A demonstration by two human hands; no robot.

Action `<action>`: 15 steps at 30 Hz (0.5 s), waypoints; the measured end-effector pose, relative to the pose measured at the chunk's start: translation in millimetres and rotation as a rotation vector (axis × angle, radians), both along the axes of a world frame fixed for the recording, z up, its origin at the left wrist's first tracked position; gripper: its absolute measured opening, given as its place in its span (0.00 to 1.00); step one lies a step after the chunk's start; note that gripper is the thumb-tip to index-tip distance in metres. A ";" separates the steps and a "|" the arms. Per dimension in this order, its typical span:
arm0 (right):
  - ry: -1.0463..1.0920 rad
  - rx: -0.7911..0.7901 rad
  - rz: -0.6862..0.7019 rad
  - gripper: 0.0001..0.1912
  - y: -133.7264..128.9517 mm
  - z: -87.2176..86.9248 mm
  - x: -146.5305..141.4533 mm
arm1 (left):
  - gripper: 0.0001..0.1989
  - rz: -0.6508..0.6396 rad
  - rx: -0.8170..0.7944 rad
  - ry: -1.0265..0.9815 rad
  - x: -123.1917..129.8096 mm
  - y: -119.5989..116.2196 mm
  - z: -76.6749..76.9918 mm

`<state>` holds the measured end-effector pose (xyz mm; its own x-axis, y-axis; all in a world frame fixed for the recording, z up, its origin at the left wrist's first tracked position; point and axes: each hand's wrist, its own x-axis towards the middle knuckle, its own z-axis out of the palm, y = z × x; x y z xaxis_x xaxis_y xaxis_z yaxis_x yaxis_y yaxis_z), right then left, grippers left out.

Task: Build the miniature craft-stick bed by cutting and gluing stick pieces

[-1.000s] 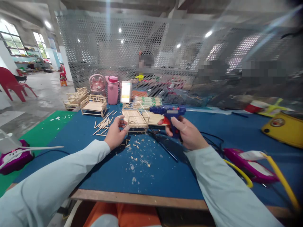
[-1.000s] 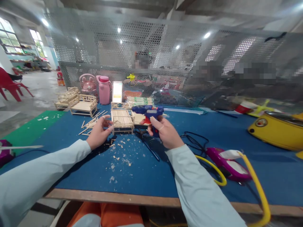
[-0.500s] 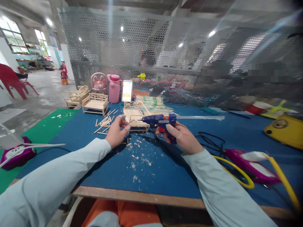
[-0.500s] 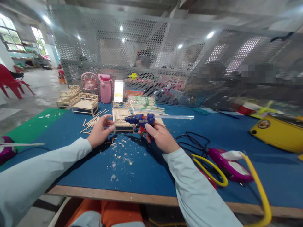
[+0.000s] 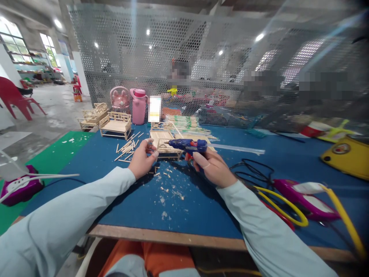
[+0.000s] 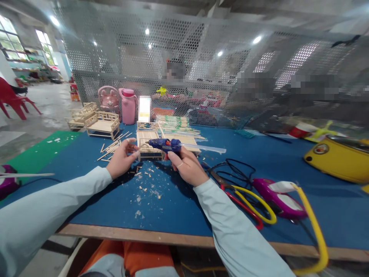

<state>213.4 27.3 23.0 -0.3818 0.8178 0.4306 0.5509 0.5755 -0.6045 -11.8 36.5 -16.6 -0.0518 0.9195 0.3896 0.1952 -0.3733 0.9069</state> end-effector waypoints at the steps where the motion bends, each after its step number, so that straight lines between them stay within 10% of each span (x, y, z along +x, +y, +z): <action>1: -0.015 0.016 -0.004 0.19 0.0 -0.5 -0.5 | 0.20 0.002 0.000 0.004 -0.2 0.1 0.0; 15: -0.068 0.035 -0.039 0.19 -5.6 3.5 -10.5 | 0.19 0.006 0.008 0.022 -0.1 -0.9 0.4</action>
